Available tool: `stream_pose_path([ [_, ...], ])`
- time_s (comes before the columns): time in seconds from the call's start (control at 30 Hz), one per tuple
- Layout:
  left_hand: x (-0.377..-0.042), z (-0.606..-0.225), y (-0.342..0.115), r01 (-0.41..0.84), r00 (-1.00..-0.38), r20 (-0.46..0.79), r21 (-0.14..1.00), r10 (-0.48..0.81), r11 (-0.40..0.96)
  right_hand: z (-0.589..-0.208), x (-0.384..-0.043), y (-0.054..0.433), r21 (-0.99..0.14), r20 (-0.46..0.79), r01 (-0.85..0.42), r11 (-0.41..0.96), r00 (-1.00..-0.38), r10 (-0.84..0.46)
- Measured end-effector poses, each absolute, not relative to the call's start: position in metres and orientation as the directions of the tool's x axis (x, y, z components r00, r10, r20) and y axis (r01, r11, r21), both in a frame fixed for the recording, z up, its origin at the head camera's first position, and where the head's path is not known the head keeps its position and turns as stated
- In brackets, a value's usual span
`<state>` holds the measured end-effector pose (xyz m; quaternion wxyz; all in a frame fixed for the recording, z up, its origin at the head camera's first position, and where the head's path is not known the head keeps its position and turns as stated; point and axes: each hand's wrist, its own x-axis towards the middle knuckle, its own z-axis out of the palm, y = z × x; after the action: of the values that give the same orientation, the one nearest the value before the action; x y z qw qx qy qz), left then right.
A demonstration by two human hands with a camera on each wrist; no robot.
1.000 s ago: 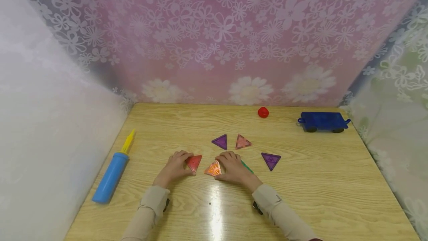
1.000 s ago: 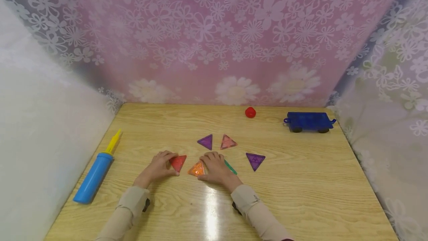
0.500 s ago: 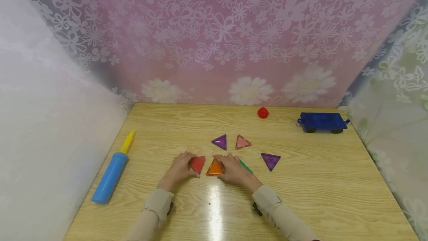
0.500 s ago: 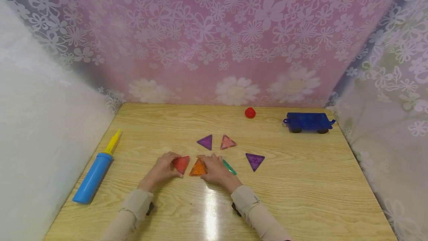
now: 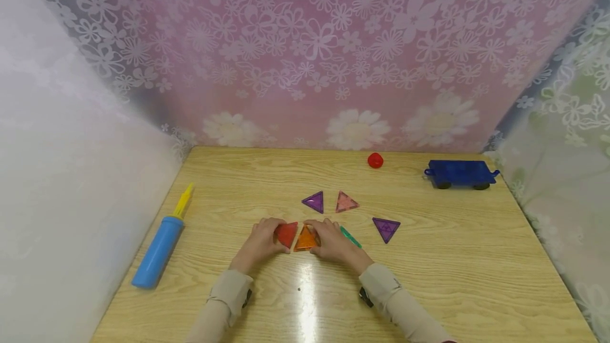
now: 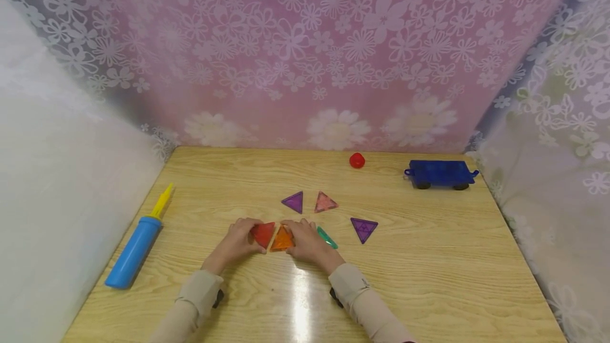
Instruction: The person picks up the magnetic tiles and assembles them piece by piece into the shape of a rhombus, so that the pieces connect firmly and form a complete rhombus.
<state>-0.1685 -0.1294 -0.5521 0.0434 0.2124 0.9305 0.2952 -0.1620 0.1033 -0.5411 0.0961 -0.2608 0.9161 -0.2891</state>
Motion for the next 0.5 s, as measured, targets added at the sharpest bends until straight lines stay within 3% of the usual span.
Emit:
stream_pose_path([
  [0.5,-0.1672,-0.5531,-0.1258,0.406,-0.892,0.069,0.560,0.447,0.723,-0.5402,-0.1639,0.1013,-0.576,-0.041,-0.421,0.701,-0.841,-0.539],
])
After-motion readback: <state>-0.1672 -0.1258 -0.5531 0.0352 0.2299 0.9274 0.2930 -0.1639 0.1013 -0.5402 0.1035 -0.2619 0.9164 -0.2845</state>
